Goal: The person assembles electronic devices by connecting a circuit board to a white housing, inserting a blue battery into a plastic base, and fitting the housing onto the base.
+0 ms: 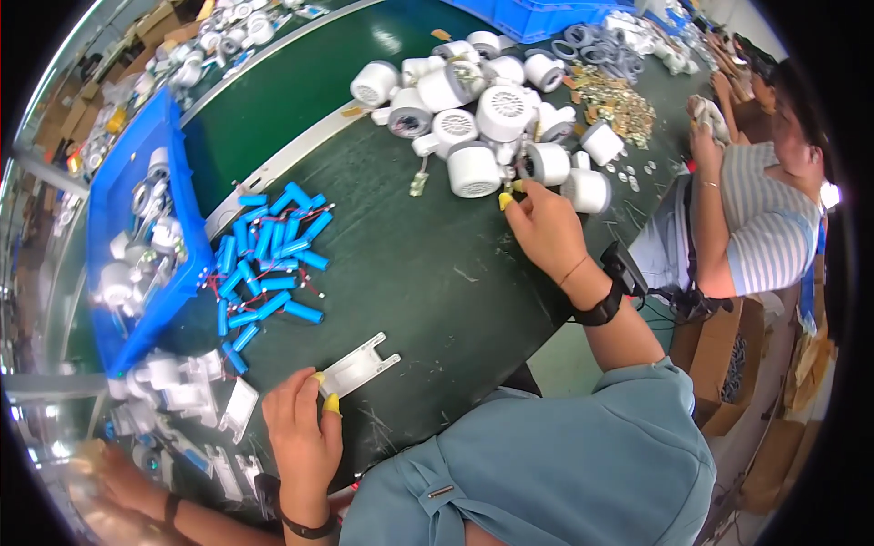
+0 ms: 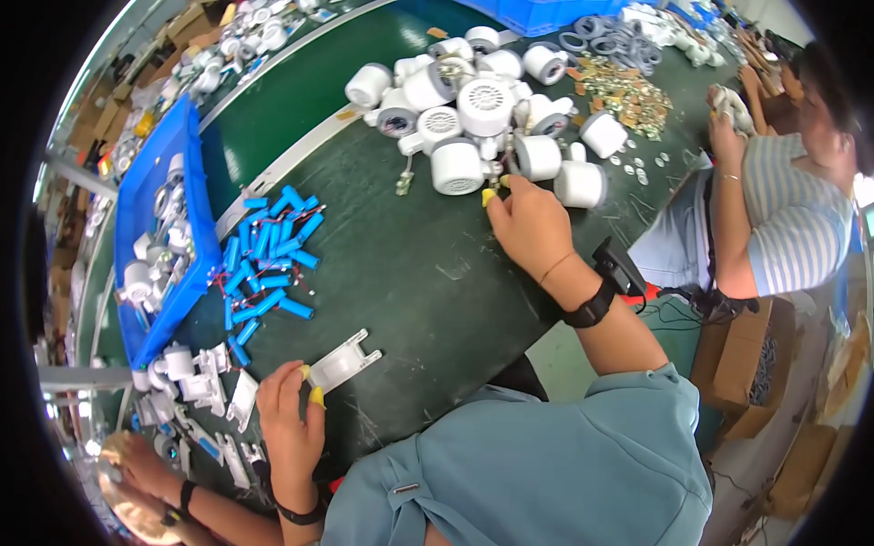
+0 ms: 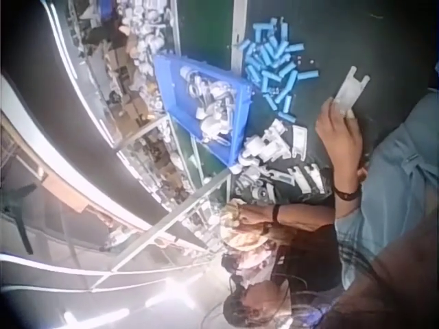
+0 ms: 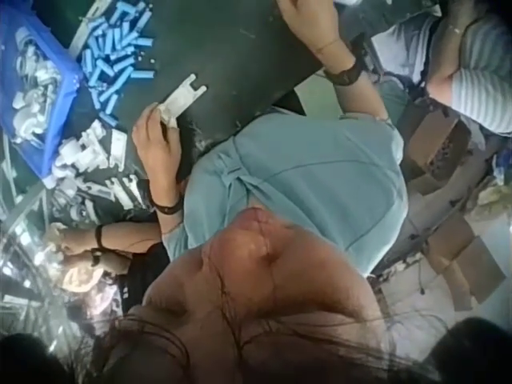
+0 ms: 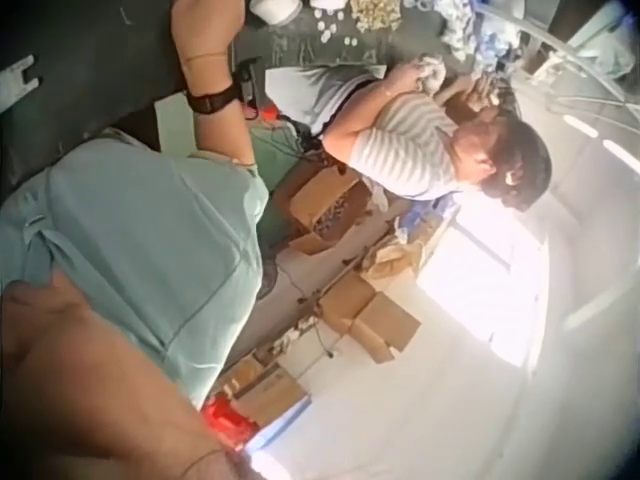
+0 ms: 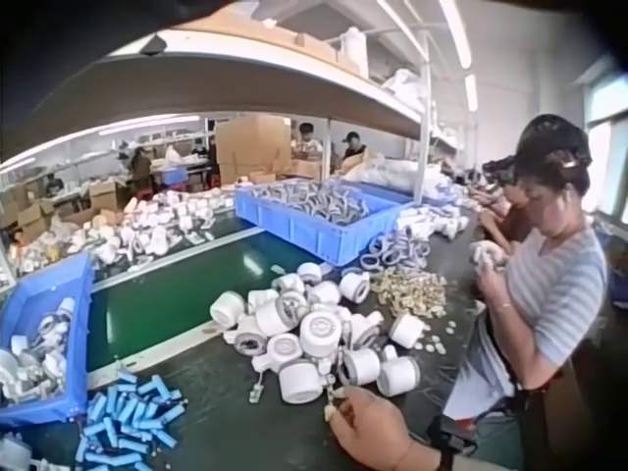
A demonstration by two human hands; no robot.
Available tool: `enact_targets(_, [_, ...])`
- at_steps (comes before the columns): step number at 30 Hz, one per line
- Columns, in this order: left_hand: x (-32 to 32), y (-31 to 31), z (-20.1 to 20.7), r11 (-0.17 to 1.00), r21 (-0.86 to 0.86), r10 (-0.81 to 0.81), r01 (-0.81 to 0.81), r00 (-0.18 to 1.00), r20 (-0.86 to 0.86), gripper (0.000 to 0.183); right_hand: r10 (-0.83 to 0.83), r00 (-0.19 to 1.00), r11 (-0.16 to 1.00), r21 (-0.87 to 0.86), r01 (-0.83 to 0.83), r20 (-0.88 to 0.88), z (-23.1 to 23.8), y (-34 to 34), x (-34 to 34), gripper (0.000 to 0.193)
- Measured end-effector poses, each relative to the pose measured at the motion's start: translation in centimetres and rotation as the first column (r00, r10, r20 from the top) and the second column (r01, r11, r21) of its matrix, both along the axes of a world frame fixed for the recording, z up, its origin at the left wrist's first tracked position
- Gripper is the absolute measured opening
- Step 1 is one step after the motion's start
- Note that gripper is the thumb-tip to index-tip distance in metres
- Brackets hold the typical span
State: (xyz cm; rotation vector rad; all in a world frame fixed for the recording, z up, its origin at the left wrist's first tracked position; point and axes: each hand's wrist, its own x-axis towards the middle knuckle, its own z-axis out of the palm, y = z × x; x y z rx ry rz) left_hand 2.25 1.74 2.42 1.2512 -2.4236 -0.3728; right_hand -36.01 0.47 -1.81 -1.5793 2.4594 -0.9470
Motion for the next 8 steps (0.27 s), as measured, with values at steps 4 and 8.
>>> enact_targets(4, [1.4,-1.2,0.5,1.0,-0.004,0.023,-0.023,0.997,0.071,0.036,-0.047,0.756,0.996,0.087,-0.013,0.652,0.6,-1.3,-1.3,0.017])
enact_targets(8, [3.9,-2.6,0.3,0.984,0.014,0.173,-0.176,0.978,0.119,0.033,0.024,0.44,0.985,0.054,-0.165,0.897,0.3,-1.0,-1.0,0.024])
